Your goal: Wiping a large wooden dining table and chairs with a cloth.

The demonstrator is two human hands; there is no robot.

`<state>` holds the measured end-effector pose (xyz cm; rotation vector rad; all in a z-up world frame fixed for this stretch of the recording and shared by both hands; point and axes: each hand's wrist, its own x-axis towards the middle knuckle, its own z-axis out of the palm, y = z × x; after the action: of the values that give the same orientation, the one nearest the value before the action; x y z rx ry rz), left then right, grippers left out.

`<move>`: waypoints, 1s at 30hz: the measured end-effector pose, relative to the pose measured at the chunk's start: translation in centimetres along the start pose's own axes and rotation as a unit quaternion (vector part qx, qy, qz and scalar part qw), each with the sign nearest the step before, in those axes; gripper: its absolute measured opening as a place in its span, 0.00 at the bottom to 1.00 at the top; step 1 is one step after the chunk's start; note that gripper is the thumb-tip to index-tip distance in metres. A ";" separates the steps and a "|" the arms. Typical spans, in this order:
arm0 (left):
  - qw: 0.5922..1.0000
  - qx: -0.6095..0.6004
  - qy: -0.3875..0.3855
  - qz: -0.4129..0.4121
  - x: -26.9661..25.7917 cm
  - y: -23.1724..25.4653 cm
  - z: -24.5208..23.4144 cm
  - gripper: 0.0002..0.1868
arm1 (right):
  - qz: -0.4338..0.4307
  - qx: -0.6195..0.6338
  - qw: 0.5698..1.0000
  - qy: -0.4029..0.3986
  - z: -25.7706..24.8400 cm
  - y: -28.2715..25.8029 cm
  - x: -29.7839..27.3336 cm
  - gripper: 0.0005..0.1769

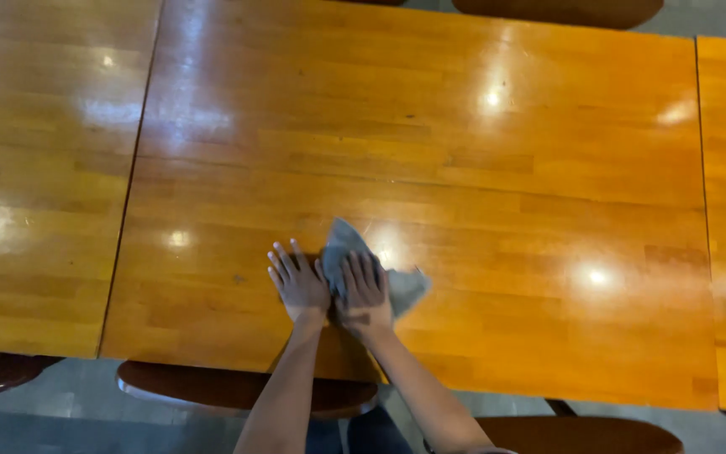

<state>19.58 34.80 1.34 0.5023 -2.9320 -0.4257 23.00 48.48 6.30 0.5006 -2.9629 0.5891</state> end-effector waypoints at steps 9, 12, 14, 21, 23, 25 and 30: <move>0.999 -0.037 0.008 0.023 -1.1 -0.9 0.2 0.37 | 0.250 -0.111 0.957 0.096 -4.2 28.0 -0.8 0.52; 0.997 -0.074 0.005 0.022 -1.2 -1.3 -0.1 0.37 | 0.308 -0.120 0.929 0.167 -9.0 29.3 -12.6 0.45; 0.994 -0.109 0.007 0.020 -0.7 -2.3 0.9 0.39 | 0.368 -0.143 0.903 0.172 -8.1 26.8 -16.5 0.45; 0.859 -0.502 -0.092 -0.048 -5.1 -6.4 -1.4 0.32 | 0.204 -0.164 0.965 -0.011 0.9 6.1 -11.6 0.45; 0.872 -0.485 -0.062 -0.020 -9.2 -7.2 -4.8 0.29 | 0.116 -0.118 0.982 -0.087 2.8 -0.3 -7.6 0.47; 0.885 -0.465 -0.030 0.011 -12.8 -8.1 -7.8 0.27 | 0.026 -0.074 0.984 -0.161 5.4 -4.1 -4.7 0.50; 0.893 -0.449 -0.032 -0.005 -20.1 -12.6 -12.0 0.23 | -0.024 -0.105 0.977 -0.181 4.5 -2.8 -4.6 0.48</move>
<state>44.36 27.27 7.31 0.3507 -2.3798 -1.6783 28.19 45.71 2.46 0.7254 -3.2872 0.1879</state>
